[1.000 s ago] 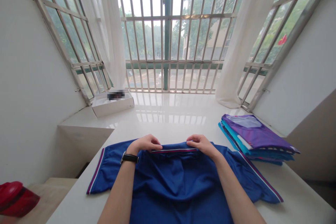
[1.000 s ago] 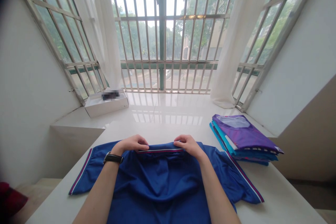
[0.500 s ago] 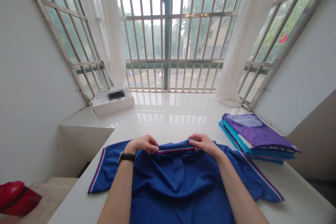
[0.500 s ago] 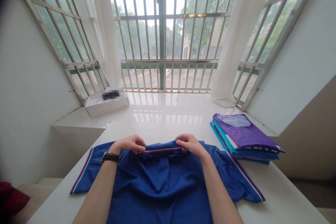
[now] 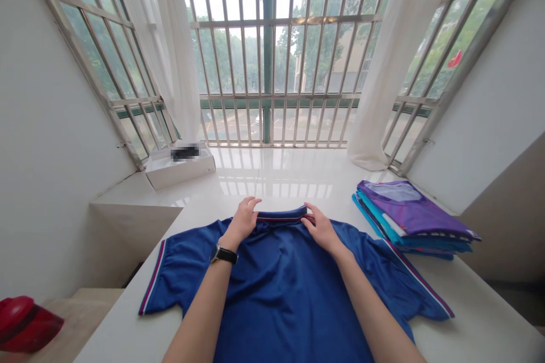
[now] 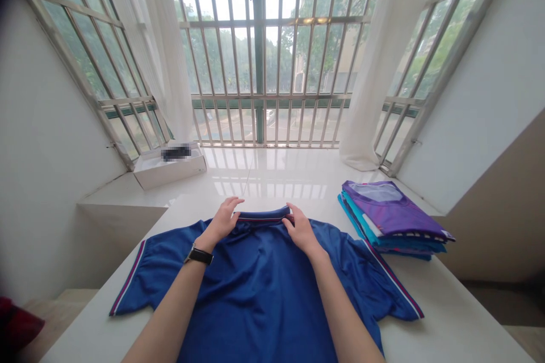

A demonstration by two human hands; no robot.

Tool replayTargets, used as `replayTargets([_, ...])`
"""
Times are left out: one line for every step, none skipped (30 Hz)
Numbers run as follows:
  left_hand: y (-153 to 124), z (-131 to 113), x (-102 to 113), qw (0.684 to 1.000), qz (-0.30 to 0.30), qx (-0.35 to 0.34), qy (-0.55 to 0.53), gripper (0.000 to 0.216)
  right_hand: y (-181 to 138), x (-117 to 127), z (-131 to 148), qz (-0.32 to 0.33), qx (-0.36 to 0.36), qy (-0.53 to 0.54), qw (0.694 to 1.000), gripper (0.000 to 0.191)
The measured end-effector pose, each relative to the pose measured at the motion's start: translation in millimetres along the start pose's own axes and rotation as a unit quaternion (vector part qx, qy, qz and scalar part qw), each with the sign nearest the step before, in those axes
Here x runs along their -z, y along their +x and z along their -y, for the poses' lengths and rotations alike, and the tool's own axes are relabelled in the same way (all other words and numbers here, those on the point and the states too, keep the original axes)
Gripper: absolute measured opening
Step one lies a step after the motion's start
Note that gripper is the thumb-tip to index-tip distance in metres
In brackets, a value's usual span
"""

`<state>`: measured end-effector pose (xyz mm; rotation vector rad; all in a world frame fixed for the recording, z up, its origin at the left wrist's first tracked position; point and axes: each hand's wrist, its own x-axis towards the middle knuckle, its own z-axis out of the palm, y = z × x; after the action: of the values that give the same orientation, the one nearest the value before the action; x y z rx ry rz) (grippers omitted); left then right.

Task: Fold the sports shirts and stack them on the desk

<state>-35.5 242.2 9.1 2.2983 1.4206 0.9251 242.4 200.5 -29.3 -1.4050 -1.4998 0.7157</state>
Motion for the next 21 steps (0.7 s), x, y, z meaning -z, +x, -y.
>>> replayTargets([0,-2,-3,1.000,-0.007,-0.009,0.025,0.043,0,-3,-2,-0.006,0.017,-0.021,1.000,0.055])
replayTargets([0,-5,-5,0.999,-0.011,-0.016,0.046,0.042,-1,-5,-4,-0.012,0.035,-0.052,0.998,0.056])
replayTargets([0,-8,-6,0.998,-0.015,-0.021,0.062,0.040,-2,-7,-5,-0.017,0.050,-0.089,0.995,0.056])
replayTargets([0,-12,-6,0.997,-0.019,-0.026,0.072,0.039,-3,-9,-7,-0.021,0.061,-0.126,0.990,0.055])
replayTargets([-1,-15,-7,0.996,-0.024,-0.026,0.081,0.038,-3,-10,-8,-0.024,0.065,-0.156,0.985,0.055])
replayTargets([-1,-19,-6,0.995,-0.028,-0.022,0.089,0.038,-5,-11,-10,-0.027,0.065,-0.181,0.981,0.055])
replayTargets([-3,-21,-6,0.995,-0.029,-0.013,0.100,0.040,-6,-13,-11,-0.030,0.062,-0.200,0.977,0.056])
replayTargets([-5,-23,-5,0.993,-0.026,0.001,0.112,0.042,-7,-15,-13,-0.034,0.058,-0.212,0.975,0.057])
replayTargets([-9,-24,-4,0.992,-0.017,0.018,0.128,0.045,-8,-17,-14,-0.038,0.053,-0.221,0.973,0.058])
replayTargets([-15,-24,-1,0.989,-0.006,0.035,0.144,0.048,-10,-20,-15,-0.044,0.048,-0.231,0.971,0.060])
replayTargets([-21,-23,2,0.985,0.003,0.052,0.162,0.050,-11,-22,-16,-0.050,0.045,-0.238,0.969,0.060])
replayTargets([-29,-23,7,0.982,0.010,0.064,0.179,0.050,-12,-24,-16,-0.056,0.043,-0.243,0.968,0.061])
replayTargets([-37,-23,12,0.979,0.016,0.071,0.192,0.047,-13,-26,-16,-0.063,0.043,-0.245,0.967,0.062])
replayTargets([-46,-24,17,0.977,0.021,0.073,0.200,0.042,-14,-28,-14,-0.070,0.043,-0.246,0.966,0.063])
replayTargets([-55,-27,21,0.976,0.030,0.071,0.203,0.035,-15,-28,-12,-0.078,0.043,-0.245,0.965,0.064])
replayTargets([-64,-30,24,0.977,0.043,0.066,0.199,0.028,-16,-28,-9,-0.088,0.046,-0.245,0.965,0.065])
replayTargets([-72,-34,25,0.978,0.059,0.058,0.191,0.026,-17,-28,-6,-0.102,0.054,-0.246,0.962,0.065])
replayTargets([-78,-38,24,0.980,0.074,0.048,0.180,0.025,-20,-27,-1,-0.111,0.069,-0.251,0.959,0.064])
replayTargets([-83,-42,22,0.981,0.085,0.038,0.172,0.026,-23,-25,4,-0.112,0.091,-0.258,0.955,0.060])
replayTargets([-87,-45,17,0.981,0.090,0.028,0.167,0.027,-27,-24,9,-0.102,0.117,-0.267,0.951,0.054])
replayTargets([-89,-47,12,0.982,0.093,0.018,0.166,0.027,-32,-24,15,-0.080,0.145,-0.275,0.947,0.048])
